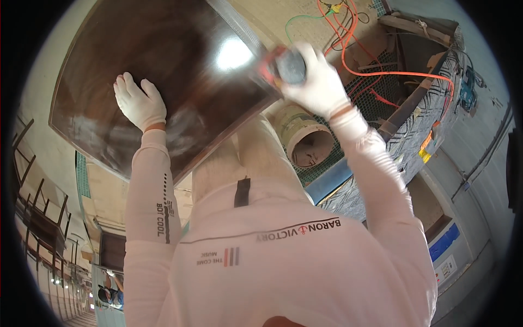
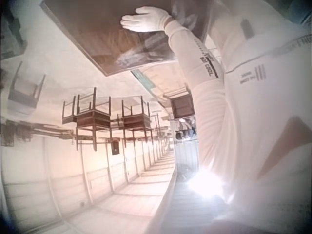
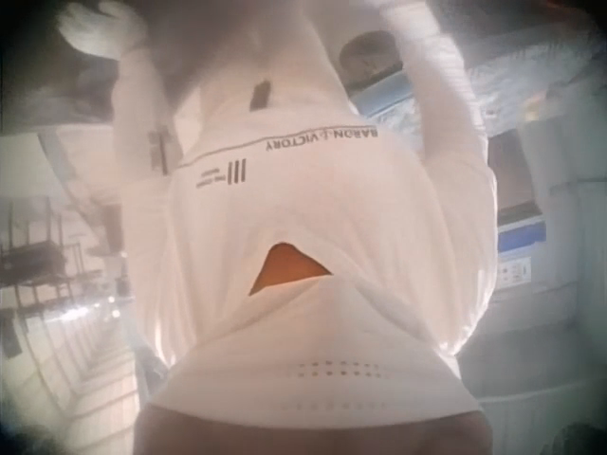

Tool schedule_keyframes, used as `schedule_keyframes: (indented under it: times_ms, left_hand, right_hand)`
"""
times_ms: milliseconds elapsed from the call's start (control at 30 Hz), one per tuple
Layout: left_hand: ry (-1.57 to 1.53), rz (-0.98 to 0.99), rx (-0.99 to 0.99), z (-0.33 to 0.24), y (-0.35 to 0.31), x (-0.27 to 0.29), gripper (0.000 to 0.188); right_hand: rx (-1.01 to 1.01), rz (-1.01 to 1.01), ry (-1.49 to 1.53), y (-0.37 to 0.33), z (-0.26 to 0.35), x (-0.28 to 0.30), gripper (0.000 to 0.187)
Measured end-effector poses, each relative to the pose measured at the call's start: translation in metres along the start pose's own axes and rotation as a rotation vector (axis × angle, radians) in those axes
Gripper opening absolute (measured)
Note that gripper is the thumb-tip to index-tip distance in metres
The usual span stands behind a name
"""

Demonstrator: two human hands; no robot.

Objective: The person sands the surface of a wooden tabletop using an orbital sander, stops to clean the sanding pad, and continues sanding the entire surface.

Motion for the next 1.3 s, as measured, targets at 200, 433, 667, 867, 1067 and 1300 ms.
schedule_keyframes:
  times_ms: [200, 433, 667, 867, 1067, 1300]
  left_hand:
    - [0.002, 0.004, 0.002, 0.001, 0.0, -0.002, 0.046]
    - [0.022, 0.031, 0.007, 0.004, -0.001, -0.002, 0.047]
    - [0.052, -0.011, -0.022, 0.001, 0.002, -0.003, 0.046]
    - [0.037, -0.008, 0.124, 0.018, 0.039, -0.014, 0.046]
    - [0.105, -0.007, 0.28, 0.034, 0.056, -0.013, 0.047]
    - [0.055, -0.037, 0.268, 0.024, 0.058, -0.01, 0.045]
  right_hand:
    - [-0.23, -0.019, -0.09, -0.102, -0.003, -0.035, 0.074]
    - [-0.303, -0.041, -0.012, -0.093, 0.01, -0.047, 0.075]
    - [-0.287, -0.022, -0.004, -0.052, 0.026, -0.037, 0.077]
    - [-0.149, -0.07, -0.07, 0.052, 0.061, -0.003, 0.075]
    - [-0.02, -0.028, -0.162, 0.154, 0.122, 0.007, 0.07]
    - [0.189, -0.094, -0.123, 0.288, 0.202, 0.039, 0.068]
Point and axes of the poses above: each hand's wrist, its own y-axis towards the middle knuckle, its own x-axis out of the back of the hand, z = x × y, the point moved 4 cm from there along y, towards the middle knuckle, and after that the axes turned 3 degrees about z, right-handed, at the moved point
